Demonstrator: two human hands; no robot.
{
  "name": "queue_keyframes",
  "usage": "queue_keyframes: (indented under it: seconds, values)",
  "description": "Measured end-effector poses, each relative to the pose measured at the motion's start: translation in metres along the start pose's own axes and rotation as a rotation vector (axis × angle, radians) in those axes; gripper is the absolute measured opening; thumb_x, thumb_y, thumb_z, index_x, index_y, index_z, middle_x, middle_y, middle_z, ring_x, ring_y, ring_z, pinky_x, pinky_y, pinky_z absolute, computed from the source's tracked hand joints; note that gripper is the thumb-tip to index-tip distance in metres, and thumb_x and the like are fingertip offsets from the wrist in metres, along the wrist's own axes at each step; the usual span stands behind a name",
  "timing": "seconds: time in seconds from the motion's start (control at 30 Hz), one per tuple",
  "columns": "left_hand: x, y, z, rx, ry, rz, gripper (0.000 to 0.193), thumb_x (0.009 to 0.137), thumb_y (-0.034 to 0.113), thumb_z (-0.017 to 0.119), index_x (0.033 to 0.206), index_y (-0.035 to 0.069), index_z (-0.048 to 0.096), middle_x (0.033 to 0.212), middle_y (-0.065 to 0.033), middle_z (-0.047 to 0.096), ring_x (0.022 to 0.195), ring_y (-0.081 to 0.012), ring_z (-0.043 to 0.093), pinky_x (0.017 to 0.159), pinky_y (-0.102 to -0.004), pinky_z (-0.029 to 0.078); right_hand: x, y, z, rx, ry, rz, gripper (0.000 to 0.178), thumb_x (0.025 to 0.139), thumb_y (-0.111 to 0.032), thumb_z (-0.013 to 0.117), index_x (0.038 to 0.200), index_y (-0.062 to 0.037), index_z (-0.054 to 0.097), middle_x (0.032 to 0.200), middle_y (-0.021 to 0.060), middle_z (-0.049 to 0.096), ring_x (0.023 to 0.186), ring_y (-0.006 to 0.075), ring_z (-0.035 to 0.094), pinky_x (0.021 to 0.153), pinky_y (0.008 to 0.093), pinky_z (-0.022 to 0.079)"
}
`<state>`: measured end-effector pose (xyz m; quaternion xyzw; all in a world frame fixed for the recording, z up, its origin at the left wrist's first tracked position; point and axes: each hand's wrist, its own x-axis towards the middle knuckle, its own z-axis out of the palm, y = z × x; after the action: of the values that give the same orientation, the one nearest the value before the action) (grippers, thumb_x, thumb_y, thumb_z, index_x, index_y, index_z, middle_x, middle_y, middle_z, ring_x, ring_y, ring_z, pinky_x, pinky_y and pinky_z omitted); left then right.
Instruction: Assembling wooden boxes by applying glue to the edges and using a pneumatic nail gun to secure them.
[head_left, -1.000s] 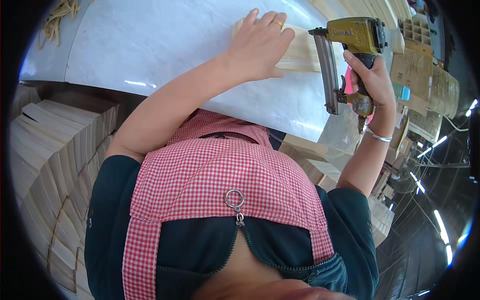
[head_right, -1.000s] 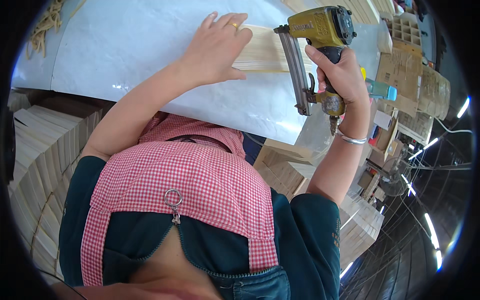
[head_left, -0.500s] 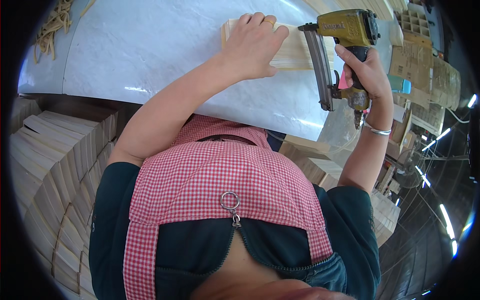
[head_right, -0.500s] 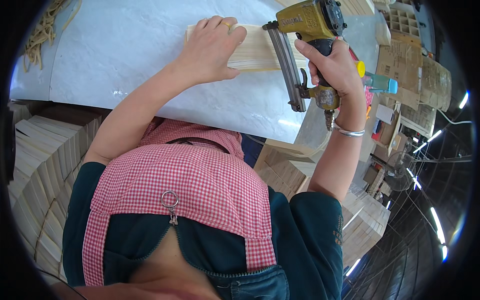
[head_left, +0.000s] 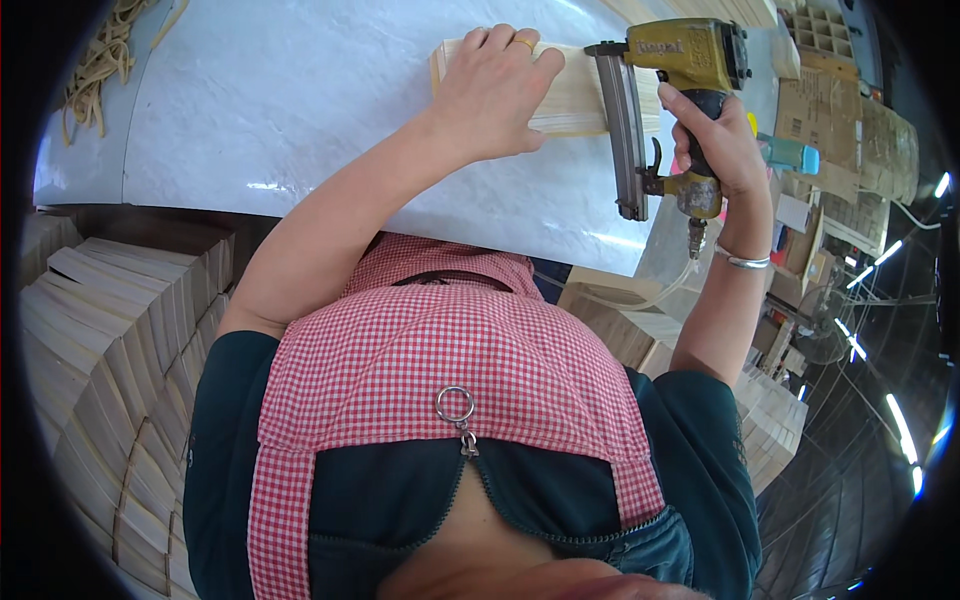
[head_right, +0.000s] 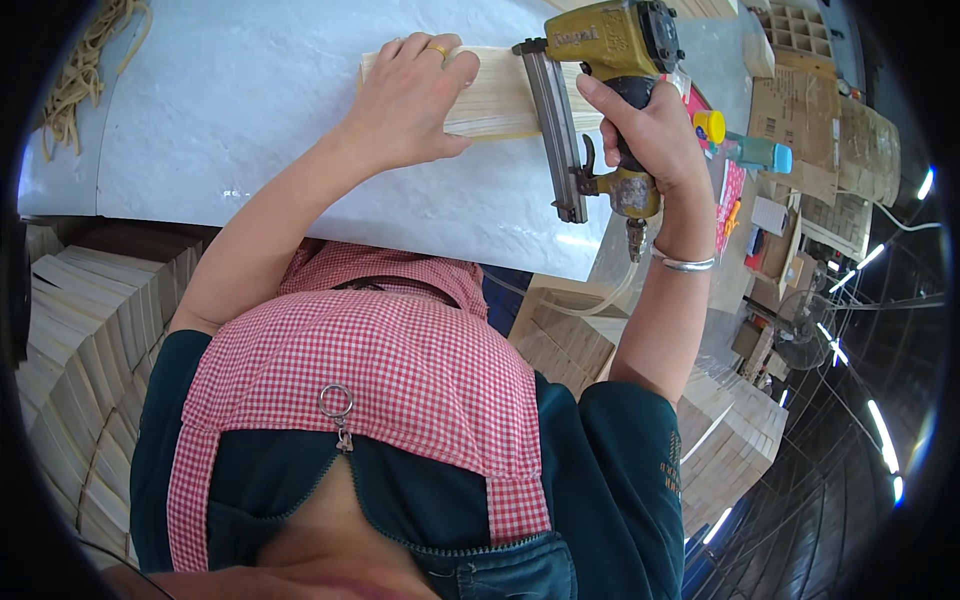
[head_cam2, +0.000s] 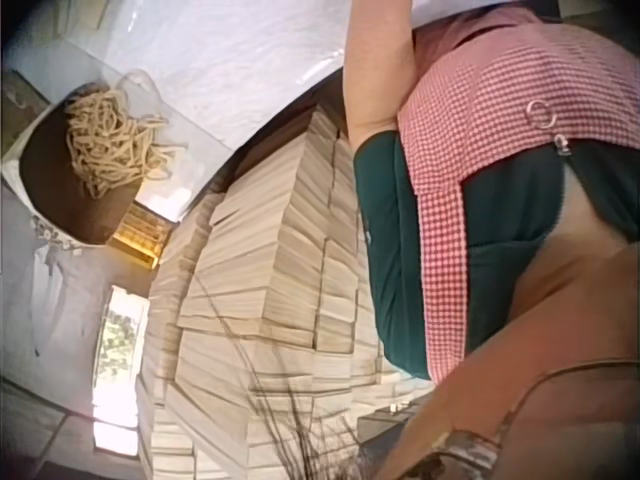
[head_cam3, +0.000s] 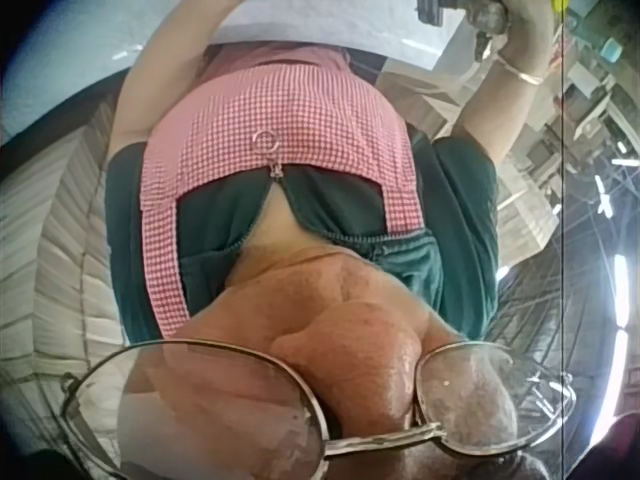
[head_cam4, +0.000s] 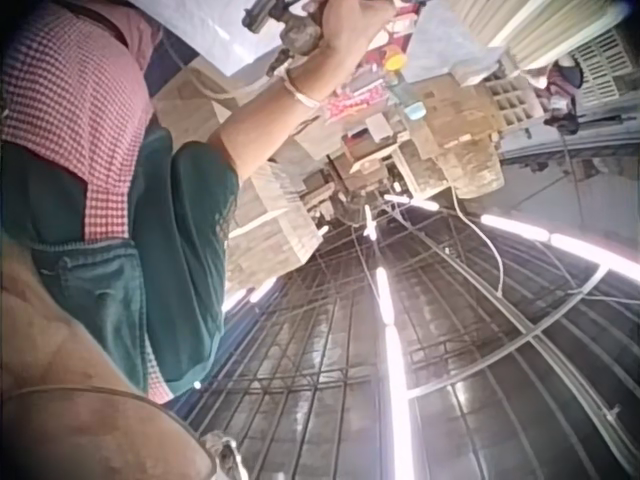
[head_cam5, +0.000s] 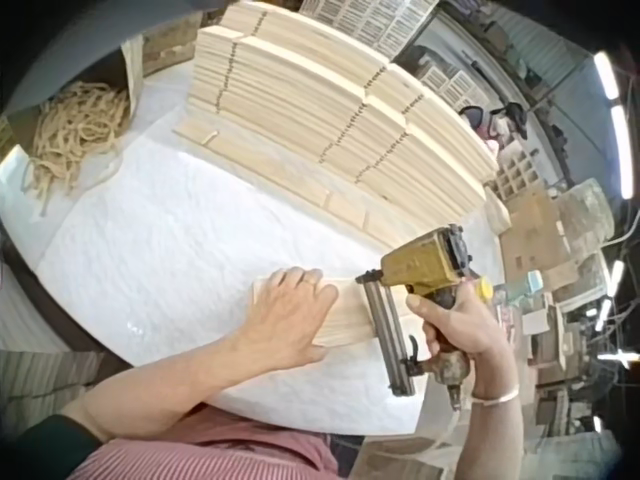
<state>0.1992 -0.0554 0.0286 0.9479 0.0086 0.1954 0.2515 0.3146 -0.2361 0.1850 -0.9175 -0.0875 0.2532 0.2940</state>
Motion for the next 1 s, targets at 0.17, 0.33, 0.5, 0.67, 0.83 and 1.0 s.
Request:
queue_keyframes:
  seconds: [0.17, 0.33, 0.5, 0.67, 0.83, 1.0]
  values:
    - [-0.004, -0.007, 0.001, -0.036, -0.021, 0.036, 0.051, 0.067, 0.025, 0.086, 0.108, 0.011, 0.058, 0.128, -0.0112, 0.058, 0.120, -0.0291, 0.051, 0.105, -0.0419, 0.039, -0.008, 0.007, -0.002, -0.072, 0.016, -0.103, 0.035, 0.089, -0.033, 0.077, 0.077, -0.0030, 0.064, 0.055, 0.0011, 0.056, 0.040, 0.0084, 0.047, 0.041, 0.0213, 0.038]
    - [-0.024, -0.029, -0.029, -0.236, 0.336, 0.013, 0.041, 0.080, 0.019, 0.077, 0.116, 0.009, 0.060, 0.123, -0.0124, 0.060, 0.113, -0.0238, 0.058, 0.097, -0.0360, 0.046, -0.034, 0.061, -0.019, -0.122, 0.332, -0.051, 0.033, 0.087, -0.029, 0.075, 0.086, 0.0022, 0.066, 0.060, 0.0053, 0.060, 0.047, 0.0111, 0.052, 0.046, 0.0239, 0.044]
    - [-0.072, -0.058, -0.029, -0.811, 0.143, -0.727, 0.028, 0.080, 0.020, 0.077, 0.102, 0.007, 0.065, 0.101, -0.0139, 0.069, 0.091, -0.0219, 0.067, 0.082, -0.0365, 0.054, -0.052, 0.228, -0.048, -0.544, 0.443, -0.143, 0.045, 0.088, -0.020, 0.068, 0.125, 0.0024, 0.055, 0.094, 0.0221, 0.070, 0.078, 0.0376, 0.067, 0.071, 0.0410, 0.054]
    - [-0.069, -0.037, -0.043, -0.926, -0.146, -0.861, 0.019, 0.091, 0.014, 0.064, 0.105, 0.000, 0.065, 0.091, -0.0095, 0.068, 0.073, -0.0169, 0.066, 0.068, -0.0254, 0.052, -0.047, 0.331, -0.022, -0.689, 0.553, -0.108, 0.052, 0.087, -0.019, 0.067, 0.132, 0.0024, 0.051, 0.105, 0.0277, 0.068, 0.090, 0.0458, 0.066, 0.080, 0.0466, 0.053]
    - [-0.065, -0.054, -0.036, -0.993, -0.278, -0.913, 0.016, 0.090, 0.013, 0.064, 0.093, -0.002, 0.066, 0.084, -0.0086, 0.069, 0.069, -0.0209, 0.066, 0.064, -0.0281, 0.053, -0.044, 0.335, -0.018, -0.664, 0.519, -0.003, 0.057, 0.085, -0.021, 0.070, 0.134, 0.0024, 0.052, 0.111, 0.0281, 0.067, 0.093, 0.0439, 0.066, 0.085, 0.0462, 0.053]
    - [-0.072, -0.042, -0.018, -0.120, -0.151, -0.397, 0.016, 0.083, 0.012, 0.065, 0.095, 0.001, 0.063, 0.090, -0.0116, 0.070, 0.069, -0.0289, 0.067, 0.062, -0.0355, 0.054, -0.023, 0.234, -0.020, -0.633, 0.725, -0.519, 0.046, 0.087, -0.020, 0.072, 0.126, 0.0027, 0.062, 0.117, 0.0227, 0.068, 0.105, 0.0372, 0.064, 0.094, 0.0424, 0.050]
